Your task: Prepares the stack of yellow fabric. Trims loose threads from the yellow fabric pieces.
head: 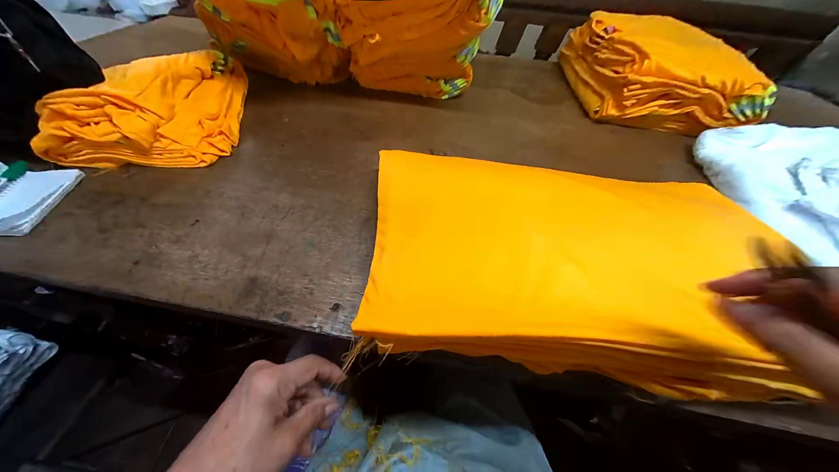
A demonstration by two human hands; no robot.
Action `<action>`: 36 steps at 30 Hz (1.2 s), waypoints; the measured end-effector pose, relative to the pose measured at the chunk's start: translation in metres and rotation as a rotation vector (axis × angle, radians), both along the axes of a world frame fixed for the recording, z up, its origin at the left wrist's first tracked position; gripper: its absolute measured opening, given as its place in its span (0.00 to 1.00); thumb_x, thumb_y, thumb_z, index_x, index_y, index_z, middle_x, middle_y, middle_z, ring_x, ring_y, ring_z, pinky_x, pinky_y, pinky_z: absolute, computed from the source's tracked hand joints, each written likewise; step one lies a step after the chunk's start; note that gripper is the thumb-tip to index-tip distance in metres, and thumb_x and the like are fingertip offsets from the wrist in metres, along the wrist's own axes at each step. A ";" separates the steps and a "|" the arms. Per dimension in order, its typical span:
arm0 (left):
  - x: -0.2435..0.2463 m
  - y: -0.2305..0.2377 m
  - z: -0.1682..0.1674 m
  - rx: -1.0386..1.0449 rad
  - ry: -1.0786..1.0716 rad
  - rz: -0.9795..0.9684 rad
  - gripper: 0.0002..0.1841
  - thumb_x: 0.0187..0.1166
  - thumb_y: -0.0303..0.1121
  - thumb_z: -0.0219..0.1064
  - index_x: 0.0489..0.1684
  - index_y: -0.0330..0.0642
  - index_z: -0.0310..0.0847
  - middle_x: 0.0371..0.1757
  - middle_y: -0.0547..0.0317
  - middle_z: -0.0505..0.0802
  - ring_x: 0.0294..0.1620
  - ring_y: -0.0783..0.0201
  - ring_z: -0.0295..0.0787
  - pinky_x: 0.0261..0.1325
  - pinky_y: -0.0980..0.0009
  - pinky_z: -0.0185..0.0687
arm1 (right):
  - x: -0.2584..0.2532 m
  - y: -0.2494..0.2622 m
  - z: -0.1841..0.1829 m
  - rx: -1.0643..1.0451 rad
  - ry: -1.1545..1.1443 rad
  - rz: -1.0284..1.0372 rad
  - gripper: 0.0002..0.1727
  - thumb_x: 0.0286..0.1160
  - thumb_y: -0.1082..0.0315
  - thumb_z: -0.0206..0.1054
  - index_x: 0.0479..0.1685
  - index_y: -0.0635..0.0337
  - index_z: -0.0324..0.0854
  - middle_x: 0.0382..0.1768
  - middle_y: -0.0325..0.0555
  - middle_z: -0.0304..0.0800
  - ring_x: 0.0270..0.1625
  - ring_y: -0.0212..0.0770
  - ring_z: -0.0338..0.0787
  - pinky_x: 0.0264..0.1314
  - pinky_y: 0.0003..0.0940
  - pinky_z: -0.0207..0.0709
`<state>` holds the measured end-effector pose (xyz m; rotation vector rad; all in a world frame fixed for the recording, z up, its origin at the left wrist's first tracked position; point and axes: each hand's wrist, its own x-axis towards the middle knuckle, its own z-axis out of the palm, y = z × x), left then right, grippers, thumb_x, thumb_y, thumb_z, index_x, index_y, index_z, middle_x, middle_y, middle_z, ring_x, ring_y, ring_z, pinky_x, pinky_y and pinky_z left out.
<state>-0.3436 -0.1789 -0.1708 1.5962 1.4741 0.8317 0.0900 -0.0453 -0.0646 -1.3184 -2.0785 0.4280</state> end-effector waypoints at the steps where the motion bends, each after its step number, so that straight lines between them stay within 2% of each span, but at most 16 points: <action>1: -0.008 -0.005 -0.001 0.028 0.119 -0.069 0.16 0.75 0.37 0.73 0.61 0.49 0.88 0.34 0.69 0.95 0.26 0.73 0.92 0.28 0.73 0.92 | -0.024 -0.002 -0.004 0.038 -0.044 0.130 0.17 0.71 0.65 0.70 0.55 0.66 0.84 0.33 0.37 0.87 0.29 0.22 0.81 0.32 0.21 0.79; 3: -0.019 -0.012 0.000 0.088 0.354 -0.123 0.28 0.72 0.49 0.74 0.72 0.52 0.83 0.53 0.66 0.95 0.43 0.68 0.94 0.43 0.63 0.94 | -0.074 -0.006 -0.012 0.173 -0.169 0.303 0.16 0.71 0.54 0.73 0.49 0.54 0.89 0.31 0.30 0.87 0.26 0.23 0.80 0.24 0.25 0.76; 5: -0.020 -0.014 0.006 0.245 0.460 -0.009 0.29 0.74 0.59 0.70 0.69 0.53 0.86 0.54 0.61 0.93 0.46 0.63 0.93 0.43 0.57 0.93 | -0.114 -0.008 -0.017 0.321 -0.291 0.350 0.09 0.72 0.57 0.67 0.40 0.48 0.89 0.28 0.27 0.84 0.24 0.25 0.79 0.19 0.27 0.71; 7: -0.014 -0.006 0.018 0.421 0.378 0.137 0.24 0.76 0.58 0.70 0.62 0.53 0.89 0.52 0.66 0.90 0.41 0.72 0.88 0.37 0.72 0.88 | -0.135 -0.005 -0.017 0.387 -0.364 0.362 0.06 0.66 0.64 0.62 0.29 0.47 0.85 0.22 0.27 0.78 0.19 0.27 0.76 0.15 0.30 0.63; 9: 0.001 0.007 0.034 0.560 0.279 0.233 0.18 0.76 0.52 0.73 0.56 0.53 0.91 0.51 0.71 0.88 0.41 0.79 0.84 0.38 0.81 0.83 | -0.140 0.000 -0.012 0.360 -0.381 0.367 0.07 0.66 0.64 0.61 0.27 0.45 0.84 0.18 0.24 0.74 0.18 0.26 0.74 0.14 0.29 0.61; 11: 0.018 0.024 0.046 0.659 0.270 0.272 0.17 0.74 0.49 0.74 0.53 0.51 0.92 0.53 0.68 0.88 0.47 0.75 0.83 0.47 0.77 0.82 | -0.139 0.004 -0.004 0.302 -0.326 0.354 0.07 0.73 0.61 0.61 0.32 0.43 0.85 0.17 0.20 0.73 0.18 0.21 0.72 0.15 0.24 0.62; 14: 0.036 0.056 0.053 0.748 0.384 0.223 0.20 0.71 0.50 0.76 0.51 0.46 0.92 0.53 0.58 0.86 0.54 0.61 0.81 0.53 0.64 0.79 | -0.141 0.006 0.010 0.263 -0.241 0.311 0.08 0.79 0.60 0.60 0.35 0.44 0.84 0.16 0.20 0.71 0.15 0.17 0.67 0.13 0.17 0.56; 17: 0.045 0.079 0.056 0.719 0.490 0.150 0.11 0.70 0.40 0.74 0.42 0.46 0.93 0.48 0.55 0.85 0.50 0.56 0.81 0.47 0.61 0.79 | -0.146 0.007 0.014 0.236 -0.184 0.250 0.09 0.82 0.60 0.60 0.33 0.45 0.80 0.15 0.22 0.71 0.14 0.17 0.65 0.12 0.17 0.52; 21: 0.050 0.080 0.063 0.683 0.449 0.214 0.05 0.76 0.32 0.70 0.37 0.45 0.93 0.36 0.63 0.87 0.30 0.71 0.83 0.30 0.74 0.80 | -0.149 0.009 -0.002 0.143 -0.034 0.210 0.08 0.84 0.63 0.59 0.35 0.47 0.79 0.19 0.25 0.78 0.16 0.20 0.71 0.14 0.16 0.58; 24: 0.046 0.074 0.058 0.632 0.375 0.290 0.06 0.80 0.31 0.69 0.40 0.46 0.93 0.34 0.69 0.93 0.30 0.78 0.87 0.31 0.79 0.84 | -0.153 0.008 -0.026 0.027 0.161 0.188 0.06 0.86 0.67 0.59 0.40 0.51 0.78 0.24 0.30 0.87 0.16 0.24 0.76 0.13 0.18 0.63; 25: 0.045 0.074 0.055 0.622 0.352 0.320 0.05 0.80 0.31 0.68 0.41 0.46 0.92 0.32 0.71 0.93 0.29 0.79 0.87 0.30 0.79 0.83 | -0.154 0.006 -0.035 0.016 0.198 0.182 0.06 0.86 0.67 0.58 0.41 0.51 0.78 0.25 0.30 0.86 0.17 0.25 0.75 0.14 0.18 0.63; 27: 0.044 0.072 0.051 0.593 0.171 0.359 0.05 0.80 0.28 0.69 0.46 0.45 0.90 0.33 0.69 0.93 0.26 0.78 0.86 0.27 0.81 0.82 | -0.151 0.005 -0.049 0.060 0.212 0.183 0.06 0.85 0.67 0.57 0.44 0.50 0.80 0.29 0.27 0.85 0.23 0.22 0.78 0.20 0.16 0.69; 29: 0.045 0.068 0.051 0.543 -0.170 0.371 0.10 0.80 0.22 0.68 0.53 0.42 0.89 0.40 0.61 0.95 0.30 0.70 0.90 0.32 0.78 0.88 | -0.148 0.001 -0.061 0.110 0.220 0.198 0.06 0.81 0.66 0.61 0.47 0.51 0.83 0.33 0.26 0.83 0.30 0.20 0.80 0.28 0.14 0.74; 32: 0.047 0.069 0.045 0.435 -0.604 0.403 0.11 0.81 0.21 0.67 0.56 0.39 0.89 0.47 0.52 0.94 0.38 0.63 0.93 0.42 0.69 0.93 | -0.147 -0.002 -0.074 0.115 0.210 0.216 0.06 0.69 0.64 0.70 0.43 0.48 0.85 0.33 0.24 0.82 0.27 0.19 0.77 0.24 0.15 0.72; 34: 0.047 0.070 0.042 0.333 -0.830 0.440 0.10 0.80 0.22 0.67 0.55 0.39 0.89 0.47 0.50 0.93 0.39 0.62 0.94 0.42 0.66 0.95 | -0.145 -0.002 -0.076 0.075 0.180 0.235 0.04 0.65 0.65 0.70 0.37 0.44 0.84 0.29 0.22 0.82 0.25 0.18 0.77 0.22 0.16 0.72; 36: 0.046 0.069 0.041 0.256 -0.981 0.425 0.12 0.82 0.24 0.66 0.59 0.42 0.88 0.49 0.48 0.93 0.40 0.62 0.95 0.43 0.65 0.95 | -0.146 -0.003 -0.071 -0.011 0.199 0.222 0.05 0.61 0.65 0.70 0.34 0.41 0.84 0.24 0.21 0.81 0.22 0.19 0.77 0.19 0.17 0.71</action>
